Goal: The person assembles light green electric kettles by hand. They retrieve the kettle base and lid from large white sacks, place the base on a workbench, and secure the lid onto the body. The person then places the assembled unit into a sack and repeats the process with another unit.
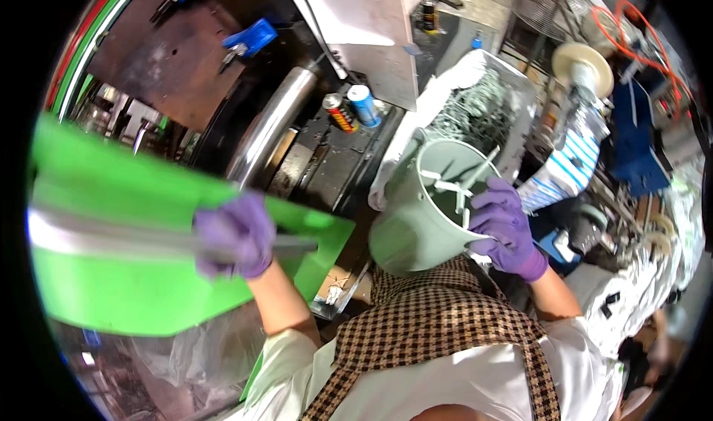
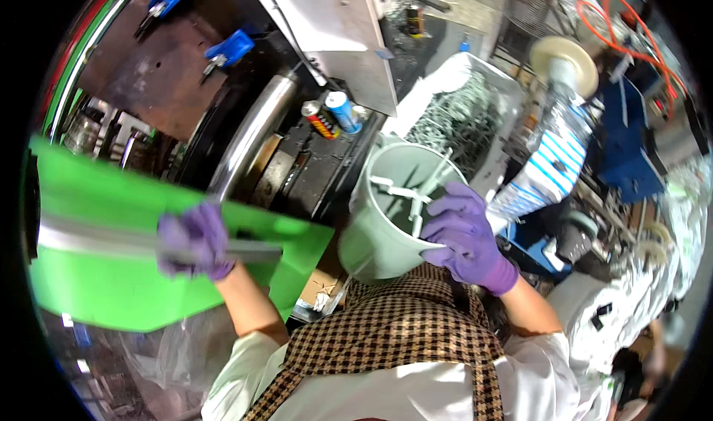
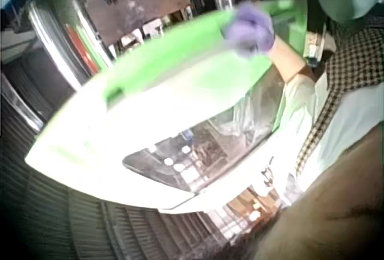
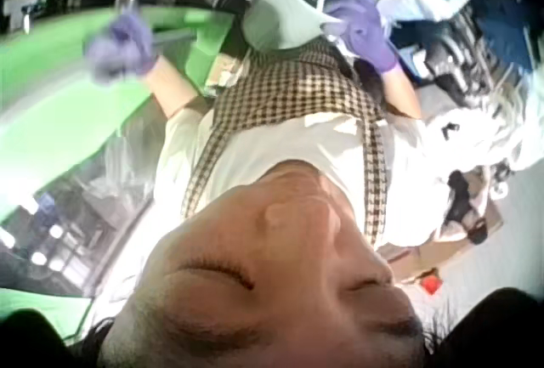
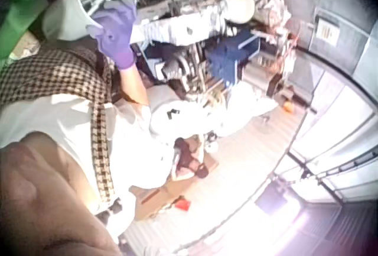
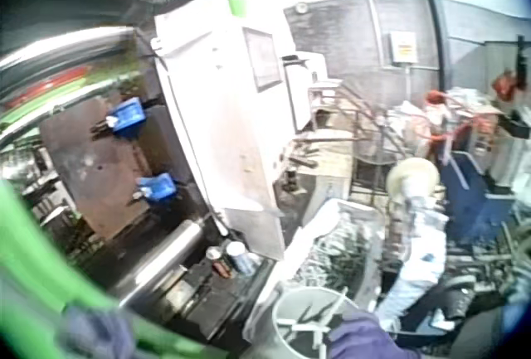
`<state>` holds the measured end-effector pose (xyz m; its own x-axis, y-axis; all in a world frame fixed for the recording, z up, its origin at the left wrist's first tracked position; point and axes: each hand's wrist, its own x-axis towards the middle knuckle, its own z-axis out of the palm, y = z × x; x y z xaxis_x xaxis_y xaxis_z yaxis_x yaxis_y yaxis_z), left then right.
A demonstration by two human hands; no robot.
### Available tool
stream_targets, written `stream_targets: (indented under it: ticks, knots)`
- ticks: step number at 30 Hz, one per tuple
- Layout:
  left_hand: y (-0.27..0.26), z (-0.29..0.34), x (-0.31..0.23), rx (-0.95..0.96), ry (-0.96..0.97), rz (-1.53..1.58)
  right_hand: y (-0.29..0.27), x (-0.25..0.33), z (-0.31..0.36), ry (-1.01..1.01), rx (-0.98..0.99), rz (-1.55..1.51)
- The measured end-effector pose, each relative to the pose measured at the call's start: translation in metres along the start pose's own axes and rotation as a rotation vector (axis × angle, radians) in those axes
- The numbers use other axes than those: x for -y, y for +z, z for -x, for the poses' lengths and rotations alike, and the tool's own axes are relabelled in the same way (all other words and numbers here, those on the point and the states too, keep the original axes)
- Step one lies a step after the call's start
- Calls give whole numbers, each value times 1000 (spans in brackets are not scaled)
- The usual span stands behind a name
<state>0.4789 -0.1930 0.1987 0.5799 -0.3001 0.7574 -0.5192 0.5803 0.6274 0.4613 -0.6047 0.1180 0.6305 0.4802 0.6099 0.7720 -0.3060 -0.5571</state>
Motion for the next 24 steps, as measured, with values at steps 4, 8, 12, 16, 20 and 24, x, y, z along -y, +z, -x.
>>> stream_targets:
  ticks: [4,8,12,16,20,24]
  knots:
    - [30,-71,89,-505,-168,-296,-35,53,81,253,-29,254]
    - [21,-155,174,-592,-195,-330,-48,109,120,418,-85,478]
    - [2,-216,258,-589,-112,-333,-27,140,146,578,-223,606]
    - [-28,-247,321,-593,-1,-389,-3,163,146,717,-280,709]
    - [-25,-249,342,-649,72,-411,27,185,141,870,-319,783]
    - [-11,-247,327,-655,430,-914,42,184,143,952,-358,816]
